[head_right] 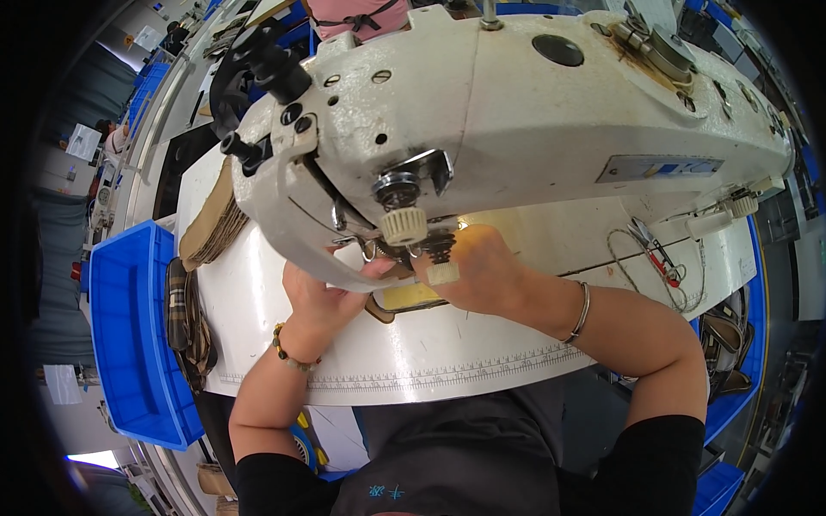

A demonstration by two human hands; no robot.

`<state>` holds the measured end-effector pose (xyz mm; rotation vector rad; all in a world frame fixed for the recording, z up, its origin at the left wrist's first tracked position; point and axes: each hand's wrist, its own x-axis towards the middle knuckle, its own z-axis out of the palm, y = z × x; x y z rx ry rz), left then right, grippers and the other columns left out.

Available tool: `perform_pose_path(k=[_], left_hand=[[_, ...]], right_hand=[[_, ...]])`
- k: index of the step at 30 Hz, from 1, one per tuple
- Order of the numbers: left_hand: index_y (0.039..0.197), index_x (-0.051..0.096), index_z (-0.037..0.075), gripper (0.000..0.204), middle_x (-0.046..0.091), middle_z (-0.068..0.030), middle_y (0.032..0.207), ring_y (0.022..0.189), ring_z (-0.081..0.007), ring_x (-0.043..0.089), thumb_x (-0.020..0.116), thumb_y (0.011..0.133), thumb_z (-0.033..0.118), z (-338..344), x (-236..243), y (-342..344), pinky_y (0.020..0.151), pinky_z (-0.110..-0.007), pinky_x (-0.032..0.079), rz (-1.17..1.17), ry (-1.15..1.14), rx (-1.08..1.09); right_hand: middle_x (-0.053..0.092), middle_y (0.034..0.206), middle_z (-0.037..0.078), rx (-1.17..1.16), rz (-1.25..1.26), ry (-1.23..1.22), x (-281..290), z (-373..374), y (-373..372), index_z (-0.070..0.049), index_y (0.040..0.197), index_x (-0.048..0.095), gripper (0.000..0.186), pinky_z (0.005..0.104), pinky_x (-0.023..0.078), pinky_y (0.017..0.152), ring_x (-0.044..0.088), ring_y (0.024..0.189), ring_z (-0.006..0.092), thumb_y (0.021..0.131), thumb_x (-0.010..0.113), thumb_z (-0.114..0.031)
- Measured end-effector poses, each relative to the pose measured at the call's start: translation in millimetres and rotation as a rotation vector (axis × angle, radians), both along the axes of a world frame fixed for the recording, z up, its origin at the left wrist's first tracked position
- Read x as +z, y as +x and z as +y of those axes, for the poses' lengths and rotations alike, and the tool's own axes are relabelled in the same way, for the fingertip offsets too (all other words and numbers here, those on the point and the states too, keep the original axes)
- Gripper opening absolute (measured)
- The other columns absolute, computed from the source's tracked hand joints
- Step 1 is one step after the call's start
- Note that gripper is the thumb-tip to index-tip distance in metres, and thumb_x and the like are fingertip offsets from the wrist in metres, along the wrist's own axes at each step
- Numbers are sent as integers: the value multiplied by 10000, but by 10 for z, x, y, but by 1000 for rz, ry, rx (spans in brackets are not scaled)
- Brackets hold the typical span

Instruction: Using an industrial sewing machine to stitch together patterned leather components of shoes.

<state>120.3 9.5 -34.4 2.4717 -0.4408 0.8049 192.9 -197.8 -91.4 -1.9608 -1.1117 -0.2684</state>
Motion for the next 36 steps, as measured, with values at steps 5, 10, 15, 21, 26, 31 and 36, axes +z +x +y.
perform_pose_path(k=[5,10,15,21,26,31,36], left_hand=[[995,660,61,341,686,-24,792,668,-201,618,843,759,226,-29,10,26,786,-331,483,72,-80,-122],[895,661,75,226,617,16,636,509,-165,564,818,778,189,-57,104,-26,665,-289,466,139,58,-9],[783,674,109,161,583,18,621,509,-172,545,809,765,194,-148,199,-75,586,-291,398,118,177,64],[794,690,140,158,613,29,751,600,-164,544,814,731,215,-153,100,-98,646,-325,340,140,274,54],[884,730,140,169,651,-8,837,767,-210,585,798,745,207,-141,103,-34,751,-376,347,199,200,68],[1023,692,87,218,680,-78,817,731,-267,640,746,820,145,-33,-1,85,631,-376,456,303,85,-191],[977,682,30,183,681,-128,837,708,-315,635,746,829,117,26,-84,139,613,-387,476,284,60,-218]], right_hand=[[714,756,138,-34,7,36,54,5,-15,-22,810,706,123,393,550,596,689,656,310,793,719,-144],[718,759,140,23,-213,-166,134,-41,-7,-13,802,700,144,386,552,602,695,665,305,789,733,-152],[711,754,116,-34,-126,-85,85,-30,-44,-45,798,686,104,389,540,586,686,654,292,789,713,-145],[697,753,96,1,-227,-138,155,-19,-41,-79,814,671,50,388,521,578,673,648,278,796,674,-125],[687,743,87,9,-335,-131,70,-23,0,-102,835,680,41,385,517,569,664,632,278,804,666,-126],[673,715,81,51,-279,-184,93,-96,-4,-108,856,685,59,390,505,540,647,602,272,811,669,-144],[598,631,73,53,-196,-144,272,-145,-133,-91,783,640,58,384,486,501,626,568,256,760,671,-133]])
